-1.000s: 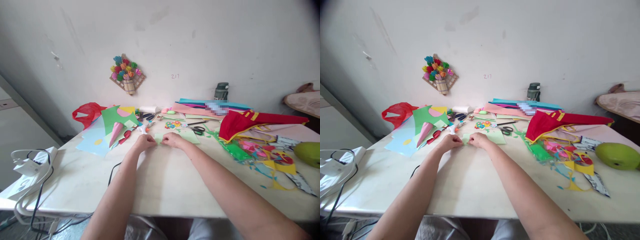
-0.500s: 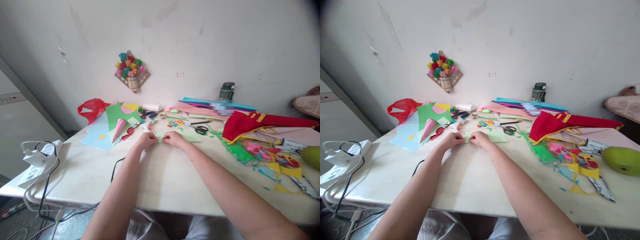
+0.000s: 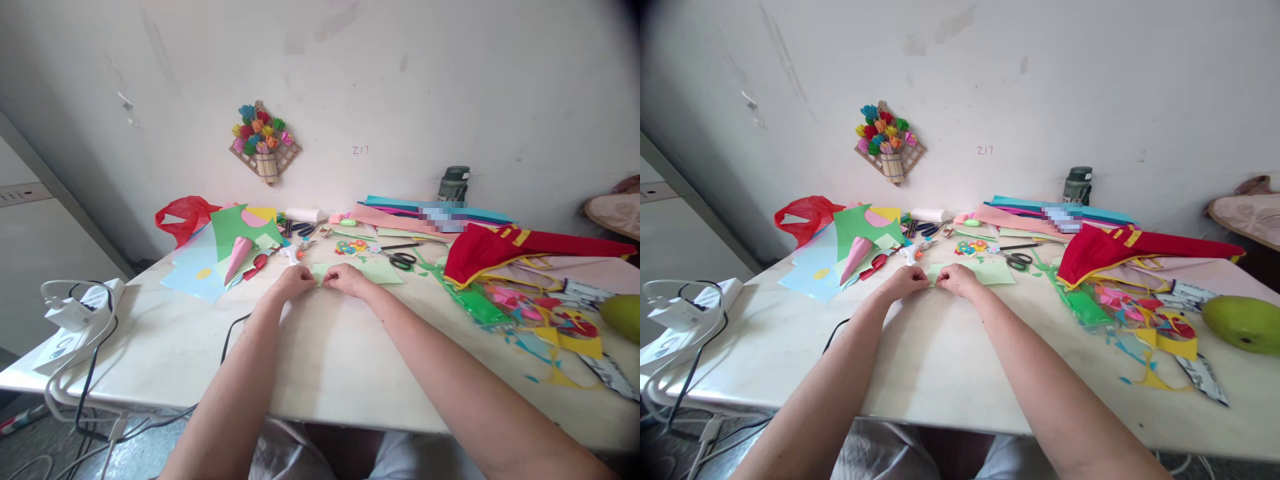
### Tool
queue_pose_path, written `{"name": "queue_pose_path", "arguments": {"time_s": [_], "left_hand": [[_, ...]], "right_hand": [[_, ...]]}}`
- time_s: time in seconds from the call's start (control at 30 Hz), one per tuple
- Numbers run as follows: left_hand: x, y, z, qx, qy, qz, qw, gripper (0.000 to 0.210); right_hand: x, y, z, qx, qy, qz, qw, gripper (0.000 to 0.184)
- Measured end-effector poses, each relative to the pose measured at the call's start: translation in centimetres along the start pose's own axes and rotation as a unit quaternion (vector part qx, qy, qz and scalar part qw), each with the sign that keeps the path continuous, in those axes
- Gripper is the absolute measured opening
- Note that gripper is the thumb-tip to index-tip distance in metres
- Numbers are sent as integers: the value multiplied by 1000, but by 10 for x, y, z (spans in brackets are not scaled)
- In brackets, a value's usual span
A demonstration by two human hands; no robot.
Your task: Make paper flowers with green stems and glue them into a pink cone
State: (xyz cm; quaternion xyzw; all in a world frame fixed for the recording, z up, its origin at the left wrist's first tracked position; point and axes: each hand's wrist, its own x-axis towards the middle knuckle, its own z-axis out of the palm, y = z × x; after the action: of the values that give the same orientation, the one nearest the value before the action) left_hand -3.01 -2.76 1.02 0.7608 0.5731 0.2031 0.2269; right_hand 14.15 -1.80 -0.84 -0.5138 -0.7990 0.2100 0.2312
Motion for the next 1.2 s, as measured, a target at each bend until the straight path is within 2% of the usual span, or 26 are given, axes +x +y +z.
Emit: {"name": "queue_pose_path", "arguments": {"time_s": [0.27,0.73,1.0,1.2], "left_hand": [[2,2,1,121,-1,18,992,14],[9,-7,11,106,30,-7,994,26],[1,3,8,162,10,7,987,24],[-4,11,8,227,12,-5,974,27]], "right_hand": [[-1,-5,-1,-35,1,18,999,13],[1,-6,-3,-7,-7,15,1000,11],[4,0,1,10,12,10,1000,10],[6,0,0,-5,-1,19,1000,13]]}}
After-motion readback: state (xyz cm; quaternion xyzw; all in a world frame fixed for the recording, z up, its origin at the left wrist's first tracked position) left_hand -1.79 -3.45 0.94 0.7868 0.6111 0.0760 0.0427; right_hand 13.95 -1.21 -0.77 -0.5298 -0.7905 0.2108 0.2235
